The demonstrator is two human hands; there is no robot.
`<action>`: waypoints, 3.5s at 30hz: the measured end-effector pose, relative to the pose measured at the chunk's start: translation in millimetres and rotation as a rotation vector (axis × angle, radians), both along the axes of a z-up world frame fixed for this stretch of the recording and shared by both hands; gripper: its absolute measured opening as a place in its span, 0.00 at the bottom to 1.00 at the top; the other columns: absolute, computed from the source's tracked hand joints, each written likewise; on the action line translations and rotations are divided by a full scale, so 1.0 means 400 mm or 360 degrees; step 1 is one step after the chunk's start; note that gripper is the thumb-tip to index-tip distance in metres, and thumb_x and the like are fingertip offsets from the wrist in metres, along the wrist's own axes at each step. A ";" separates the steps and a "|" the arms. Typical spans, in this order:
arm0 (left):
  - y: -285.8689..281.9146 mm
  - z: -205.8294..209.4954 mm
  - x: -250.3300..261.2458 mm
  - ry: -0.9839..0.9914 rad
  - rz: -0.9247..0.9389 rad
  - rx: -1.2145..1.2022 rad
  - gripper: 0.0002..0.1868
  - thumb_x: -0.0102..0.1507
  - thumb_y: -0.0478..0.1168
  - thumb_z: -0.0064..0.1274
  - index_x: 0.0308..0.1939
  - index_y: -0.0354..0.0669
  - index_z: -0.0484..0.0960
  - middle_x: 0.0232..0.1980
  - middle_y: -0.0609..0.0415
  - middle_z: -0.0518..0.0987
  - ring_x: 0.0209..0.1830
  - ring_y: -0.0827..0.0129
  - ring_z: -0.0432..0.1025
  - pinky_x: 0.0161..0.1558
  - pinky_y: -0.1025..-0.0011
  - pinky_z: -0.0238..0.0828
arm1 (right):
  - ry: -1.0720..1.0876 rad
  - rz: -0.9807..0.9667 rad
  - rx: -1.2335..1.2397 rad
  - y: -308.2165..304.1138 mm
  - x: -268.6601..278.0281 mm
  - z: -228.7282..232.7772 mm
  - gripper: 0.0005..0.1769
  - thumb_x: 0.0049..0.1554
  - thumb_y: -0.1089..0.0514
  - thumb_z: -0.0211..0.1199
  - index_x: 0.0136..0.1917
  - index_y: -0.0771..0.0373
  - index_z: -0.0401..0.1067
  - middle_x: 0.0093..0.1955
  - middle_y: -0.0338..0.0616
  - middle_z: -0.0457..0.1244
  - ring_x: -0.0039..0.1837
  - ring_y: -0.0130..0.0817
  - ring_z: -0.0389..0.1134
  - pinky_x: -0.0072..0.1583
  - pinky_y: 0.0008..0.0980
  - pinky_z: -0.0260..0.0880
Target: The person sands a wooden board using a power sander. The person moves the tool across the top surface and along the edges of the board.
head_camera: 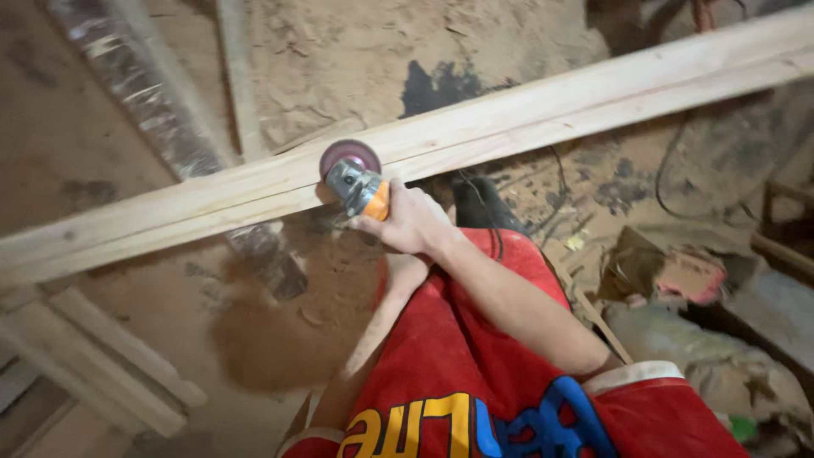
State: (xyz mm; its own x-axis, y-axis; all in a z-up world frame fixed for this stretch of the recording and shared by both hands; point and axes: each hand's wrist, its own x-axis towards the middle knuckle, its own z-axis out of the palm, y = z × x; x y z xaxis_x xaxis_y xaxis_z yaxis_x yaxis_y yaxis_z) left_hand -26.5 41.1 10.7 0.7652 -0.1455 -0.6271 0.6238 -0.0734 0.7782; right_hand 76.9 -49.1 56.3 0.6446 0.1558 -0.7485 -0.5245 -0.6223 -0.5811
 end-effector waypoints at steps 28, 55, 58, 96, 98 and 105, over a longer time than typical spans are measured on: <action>-0.939 0.015 0.102 0.0144 -0.1079 0.0161 0.51 0.43 0.48 0.71 0.67 0.45 0.62 0.54 0.47 0.82 0.55 0.55 0.78 0.55 0.60 0.75 | -0.0478 -0.1287 -0.0149 -0.981 -0.176 -0.048 0.22 0.56 0.45 0.69 0.53 0.65 0.74 0.46 0.44 0.71 0.48 0.30 0.72 0.54 0.34 0.72; -0.599 -0.041 0.192 -0.0436 -0.0938 0.0073 0.45 0.45 0.42 0.71 0.65 0.38 0.71 0.60 0.42 0.79 0.60 0.53 0.75 0.60 0.59 0.71 | -0.0411 -0.1303 0.0159 -0.697 -0.009 -0.020 0.28 0.50 0.42 0.70 0.58 0.61 0.74 0.50 0.47 0.73 0.53 0.36 0.76 0.57 0.34 0.74; -0.485 -0.054 0.148 -0.0366 -0.0645 -0.0027 0.45 0.45 0.41 0.71 0.65 0.38 0.71 0.59 0.43 0.79 0.60 0.54 0.75 0.59 0.60 0.71 | -0.0381 -0.1062 0.0268 -0.588 -0.006 0.006 0.31 0.50 0.40 0.70 0.59 0.62 0.74 0.51 0.50 0.73 0.55 0.41 0.77 0.58 0.36 0.74; -1.435 -0.016 0.182 -0.0128 -0.0914 -0.0276 0.41 0.47 0.41 0.71 0.62 0.40 0.73 0.56 0.48 0.82 0.57 0.59 0.79 0.58 0.63 0.76 | -0.0480 -0.1259 -0.0155 -1.481 -0.082 -0.041 0.21 0.58 0.45 0.67 0.54 0.64 0.76 0.45 0.45 0.71 0.49 0.30 0.72 0.54 0.34 0.72; -1.478 -0.015 0.170 -0.0073 -0.0930 -0.0292 0.38 0.46 0.40 0.70 0.60 0.39 0.76 0.54 0.48 0.84 0.56 0.59 0.81 0.59 0.63 0.77 | -0.0481 -0.1271 -0.0187 -1.527 -0.105 -0.051 0.21 0.58 0.45 0.66 0.52 0.65 0.76 0.44 0.44 0.71 0.47 0.29 0.72 0.53 0.34 0.72; -1.595 -0.038 0.214 -0.0053 -0.1339 0.0046 0.52 0.39 0.43 0.72 0.65 0.39 0.65 0.51 0.43 0.83 0.52 0.54 0.80 0.55 0.63 0.76 | -0.0600 -0.1560 -0.0127 -1.655 -0.135 -0.102 0.21 0.62 0.44 0.63 0.50 0.66 0.77 0.43 0.41 0.70 0.46 0.27 0.69 0.50 0.32 0.71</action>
